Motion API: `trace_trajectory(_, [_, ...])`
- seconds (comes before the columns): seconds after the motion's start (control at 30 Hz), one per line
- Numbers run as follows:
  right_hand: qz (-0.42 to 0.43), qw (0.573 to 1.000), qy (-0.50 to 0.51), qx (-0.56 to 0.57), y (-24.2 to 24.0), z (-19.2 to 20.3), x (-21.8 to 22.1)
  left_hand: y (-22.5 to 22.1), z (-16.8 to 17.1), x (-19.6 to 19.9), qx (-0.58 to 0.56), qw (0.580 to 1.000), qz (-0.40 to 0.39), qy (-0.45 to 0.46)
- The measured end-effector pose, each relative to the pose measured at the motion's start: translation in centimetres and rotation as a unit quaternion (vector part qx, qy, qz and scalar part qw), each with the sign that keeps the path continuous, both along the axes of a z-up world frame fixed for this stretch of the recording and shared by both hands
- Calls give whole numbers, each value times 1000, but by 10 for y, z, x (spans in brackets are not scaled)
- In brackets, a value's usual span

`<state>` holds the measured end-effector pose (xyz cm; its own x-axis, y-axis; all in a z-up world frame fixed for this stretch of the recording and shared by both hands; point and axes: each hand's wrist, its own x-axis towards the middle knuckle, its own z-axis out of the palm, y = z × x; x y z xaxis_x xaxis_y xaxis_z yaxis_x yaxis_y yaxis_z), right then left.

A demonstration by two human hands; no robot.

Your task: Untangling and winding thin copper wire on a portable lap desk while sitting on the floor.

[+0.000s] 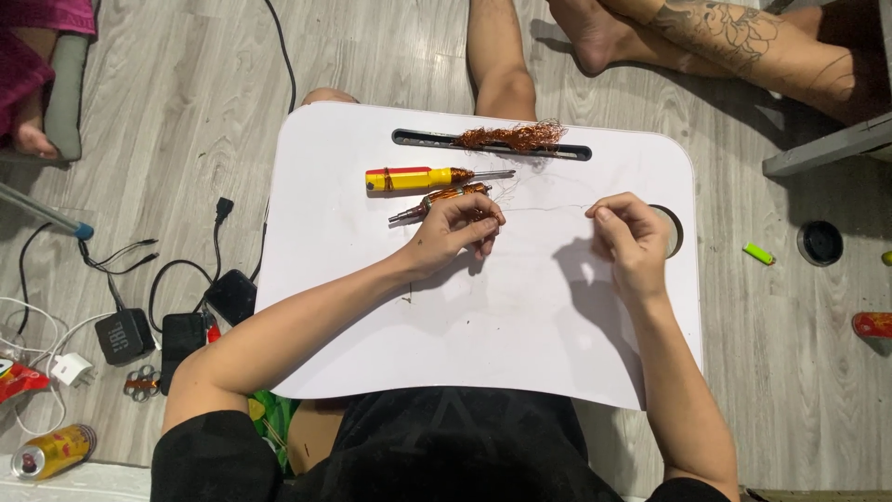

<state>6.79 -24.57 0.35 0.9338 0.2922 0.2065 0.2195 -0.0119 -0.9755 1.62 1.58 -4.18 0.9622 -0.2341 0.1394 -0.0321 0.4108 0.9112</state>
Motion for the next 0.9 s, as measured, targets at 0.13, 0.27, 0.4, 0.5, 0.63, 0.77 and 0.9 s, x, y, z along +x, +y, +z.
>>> trace_trajectory(0.13, [-100, 979, -84, -157, -10, 21, 4, -1, 7, -5, 6, 1000, -4, -11])
trace_trajectory(0.27, [-137, 905, -267, -301, -25, 35, 12, -2, 11, -5, 9, 999, -8, -36])
trace_trajectory(0.4, [-176, 866, -275, -379, -34, 42, 12, 6, 29, -8, 44, 997, -43, -38])
trace_trajectory(0.5, [-244, 865, -211, -384, -67, 30, 23, 5, 32, -9, 55, 997, -43, -35])
trace_trajectory(0.63, [-285, 841, -181, -422, -120, 25, 34, 5, 28, -10, 80, 995, -44, -45])
trace_trajectory(0.77, [-273, 810, -193, -482, -161, 37, 25, 6, 29, -11, 89, 993, -53, -59])
trace_trajectory(0.9, [-275, 810, -170, -490, -216, 23, 27, 6, 32, -11, 91, 993, -48, -52])
